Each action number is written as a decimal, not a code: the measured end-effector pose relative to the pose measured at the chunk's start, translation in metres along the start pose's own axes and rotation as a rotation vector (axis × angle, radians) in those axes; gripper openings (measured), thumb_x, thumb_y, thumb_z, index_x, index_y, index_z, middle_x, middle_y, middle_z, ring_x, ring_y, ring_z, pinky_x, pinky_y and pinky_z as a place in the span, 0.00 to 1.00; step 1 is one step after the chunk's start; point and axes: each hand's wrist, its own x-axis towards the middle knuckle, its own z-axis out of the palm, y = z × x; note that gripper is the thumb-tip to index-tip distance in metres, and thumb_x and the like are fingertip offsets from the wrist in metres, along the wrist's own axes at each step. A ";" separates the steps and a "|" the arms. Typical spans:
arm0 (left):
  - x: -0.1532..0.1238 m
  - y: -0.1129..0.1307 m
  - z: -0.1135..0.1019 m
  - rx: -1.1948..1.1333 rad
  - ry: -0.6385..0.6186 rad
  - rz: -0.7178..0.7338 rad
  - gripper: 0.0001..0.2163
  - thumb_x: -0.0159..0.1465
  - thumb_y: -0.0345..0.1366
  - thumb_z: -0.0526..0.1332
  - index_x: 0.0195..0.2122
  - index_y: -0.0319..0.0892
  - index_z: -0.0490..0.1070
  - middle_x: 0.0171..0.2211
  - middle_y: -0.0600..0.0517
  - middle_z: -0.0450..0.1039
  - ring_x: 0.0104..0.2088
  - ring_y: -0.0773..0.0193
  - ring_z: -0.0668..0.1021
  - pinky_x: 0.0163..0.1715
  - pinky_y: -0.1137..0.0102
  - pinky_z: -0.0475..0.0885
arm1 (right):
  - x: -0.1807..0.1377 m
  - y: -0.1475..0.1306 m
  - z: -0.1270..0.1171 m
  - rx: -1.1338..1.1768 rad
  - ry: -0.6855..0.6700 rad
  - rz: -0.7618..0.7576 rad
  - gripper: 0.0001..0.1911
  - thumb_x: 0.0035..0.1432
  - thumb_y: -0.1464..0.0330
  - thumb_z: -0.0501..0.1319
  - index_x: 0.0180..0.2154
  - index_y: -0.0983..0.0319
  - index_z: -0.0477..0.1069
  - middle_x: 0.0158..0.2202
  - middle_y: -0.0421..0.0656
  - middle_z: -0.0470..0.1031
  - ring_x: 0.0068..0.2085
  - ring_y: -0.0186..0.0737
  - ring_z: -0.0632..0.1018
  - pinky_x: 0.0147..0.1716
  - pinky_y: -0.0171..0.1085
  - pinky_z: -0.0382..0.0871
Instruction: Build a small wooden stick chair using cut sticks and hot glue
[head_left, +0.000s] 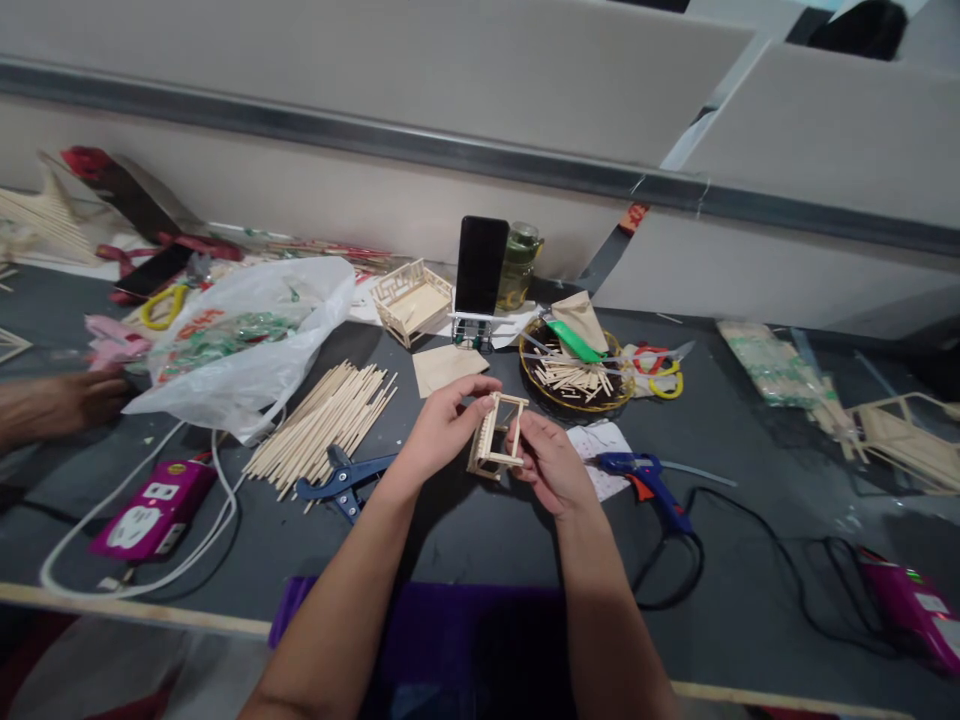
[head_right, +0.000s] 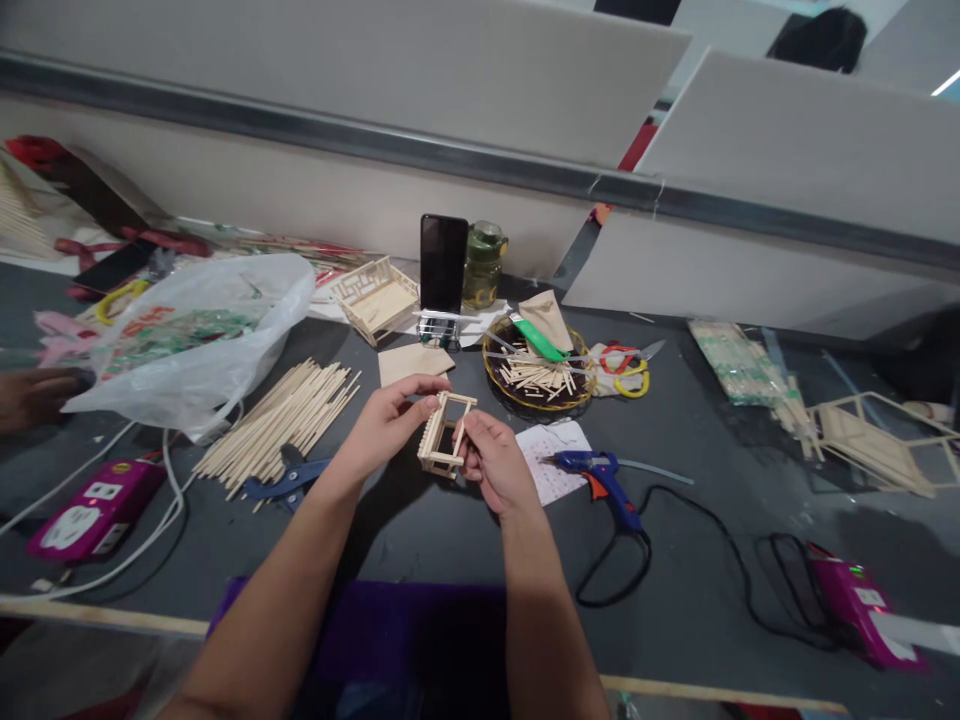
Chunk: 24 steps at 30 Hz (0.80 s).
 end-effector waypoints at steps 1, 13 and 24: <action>0.000 0.000 0.000 0.000 -0.002 0.000 0.15 0.63 0.42 0.61 0.45 0.37 0.75 0.43 0.45 0.79 0.40 0.61 0.78 0.36 0.72 0.71 | 0.000 0.000 0.000 0.000 -0.005 0.001 0.23 0.44 0.53 0.73 0.23 0.63 0.68 0.16 0.32 0.63 0.15 0.21 0.54 0.11 0.21 0.49; 0.001 -0.003 -0.001 0.030 0.000 0.011 0.15 0.63 0.42 0.61 0.46 0.37 0.76 0.45 0.45 0.79 0.43 0.58 0.79 0.38 0.70 0.72 | -0.001 -0.001 0.000 -0.015 -0.007 0.004 0.22 0.45 0.53 0.73 0.23 0.63 0.68 0.15 0.31 0.61 0.16 0.21 0.54 0.11 0.20 0.49; 0.002 -0.001 -0.002 0.051 0.010 0.007 0.15 0.62 0.42 0.61 0.45 0.37 0.76 0.44 0.45 0.79 0.42 0.58 0.79 0.39 0.69 0.72 | -0.002 -0.009 -0.010 -0.057 0.040 0.016 0.24 0.42 0.50 0.73 0.25 0.63 0.72 0.15 0.35 0.67 0.15 0.22 0.57 0.10 0.22 0.50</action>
